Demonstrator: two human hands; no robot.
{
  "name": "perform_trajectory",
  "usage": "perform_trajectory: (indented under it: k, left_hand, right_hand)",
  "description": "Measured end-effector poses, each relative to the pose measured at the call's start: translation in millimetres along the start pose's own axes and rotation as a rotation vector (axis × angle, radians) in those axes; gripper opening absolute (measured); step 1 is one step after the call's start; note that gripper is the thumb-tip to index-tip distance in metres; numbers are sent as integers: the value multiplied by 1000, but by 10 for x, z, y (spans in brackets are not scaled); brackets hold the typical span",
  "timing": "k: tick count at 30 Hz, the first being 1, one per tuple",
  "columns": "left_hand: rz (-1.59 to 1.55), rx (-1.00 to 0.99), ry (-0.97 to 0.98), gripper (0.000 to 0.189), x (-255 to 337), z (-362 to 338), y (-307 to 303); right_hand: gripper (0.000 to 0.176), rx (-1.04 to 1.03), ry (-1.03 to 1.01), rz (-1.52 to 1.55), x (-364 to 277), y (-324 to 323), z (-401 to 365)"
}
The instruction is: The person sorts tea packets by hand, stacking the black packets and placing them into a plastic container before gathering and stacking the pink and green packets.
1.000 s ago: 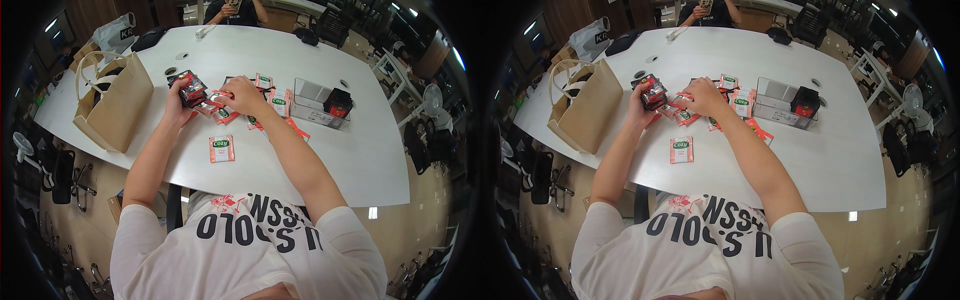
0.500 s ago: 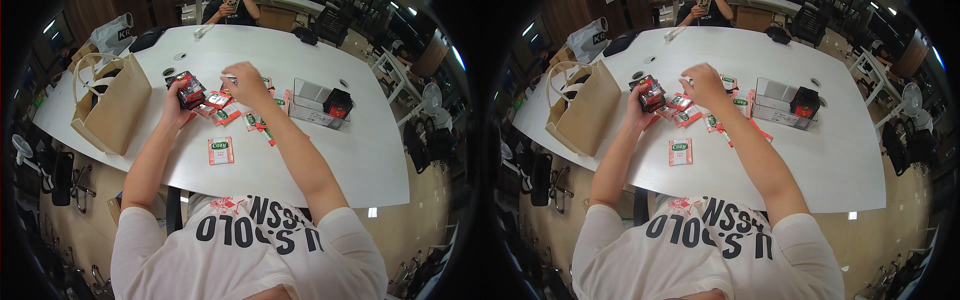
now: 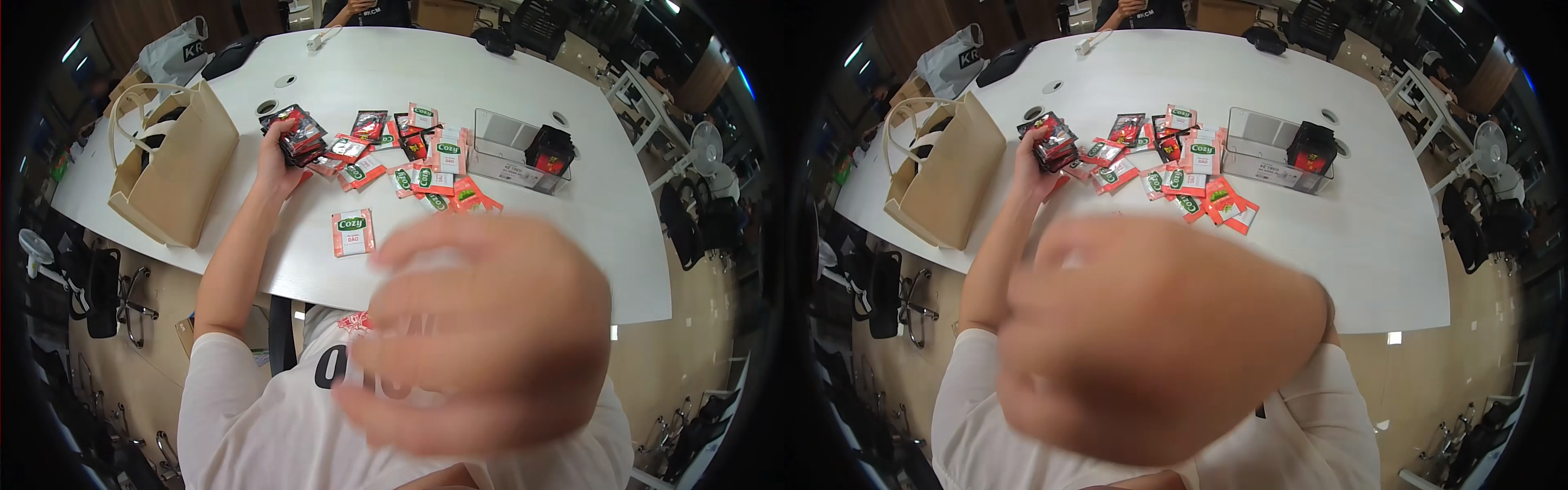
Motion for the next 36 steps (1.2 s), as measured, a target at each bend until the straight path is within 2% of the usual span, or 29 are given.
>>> perform_trajectory:
  k: [2, 3, 5, 6, 8, 11, 14, 17, 24, 26, 27, 29, 30, 32, 33, 34, 36]
  left_hand:
    - [0, -10, 18, 30, -11, 91, -117]
    - [-2, -16, 27, 33, -4, 125, -141]
    - [1, -28, 27, 33, -13, 104, -122]
    - [8, -25, 30, 33, -6, 105, -116]
    - [19, -36, 44, 33, 14, 94, -93]
    - [30, -47, 30, 33, 41, -41, 63]
    - [27, -36, 36, 33, 38, -20, 36]
    - [31, -77, 9, 34, 32, -51, 81]
    - [29, -19, 35, 37, 9, 111, -115]
    - [36, -57, 3, 37, 2, 68, -65]
    - [36, -61, -2, 37, 1, 58, -49]
    - [35, -69, -10, 36, -8, 45, -26]
    - [-19, -83, -39, 36, -44, 79, -49]
    - [-123, -112, -101, 36, -116, 165, -124]
    - [-72, -87, -78, 35, -82, 117, -97]
    - [-21, -63, -53, 35, -38, 23, -15]
    - [39, -37, -18, 35, 11, -58, 61]
  right_hand:
    - [18, 16, -67, 27, -243, 25, -5]
    - [17, 148, -137, 3, -329, 60, -32]
    - [18, 382, -126, -2, -434, 52, -54]
    - [18, 485, -51, 16, -427, 38, -60]
    - [17, 538, -32, -11, -418, -2, -88]
    - [16, 482, -115, -80, -444, 6, -112]
    - [15, 509, -105, -67, -441, 16, -119]
    - [15, 395, -157, -112, -441, 7, -96]
    - [16, 563, -222, -160, -436, 123, -167]
    - [15, 367, -133, -19, -385, 120, -101]
    - [19, 178, -31, 132, -397, 34, -86]
    - [24, -125, 218, 45, -193, 174, -100]
    - [25, -235, 362, -193, 76, 219, -124]
    - [29, -145, 446, -284, 664, -8, -170]
    - [30, 50, 383, -138, 1044, -240, -226]
    - [32, 11, 678, -138, 1596, -244, -473]
    - [43, -165, 936, -212, 2464, -105, -1123]
Point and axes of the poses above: each hand's wrist, its own z-axis towards the middle knuckle, its own y-axis out of the palm, x = y × z, the point moved 9 cm from there along z, towards the middle knuckle, and after that the axes turned 2 degrees about z, right-handed, at the moved point
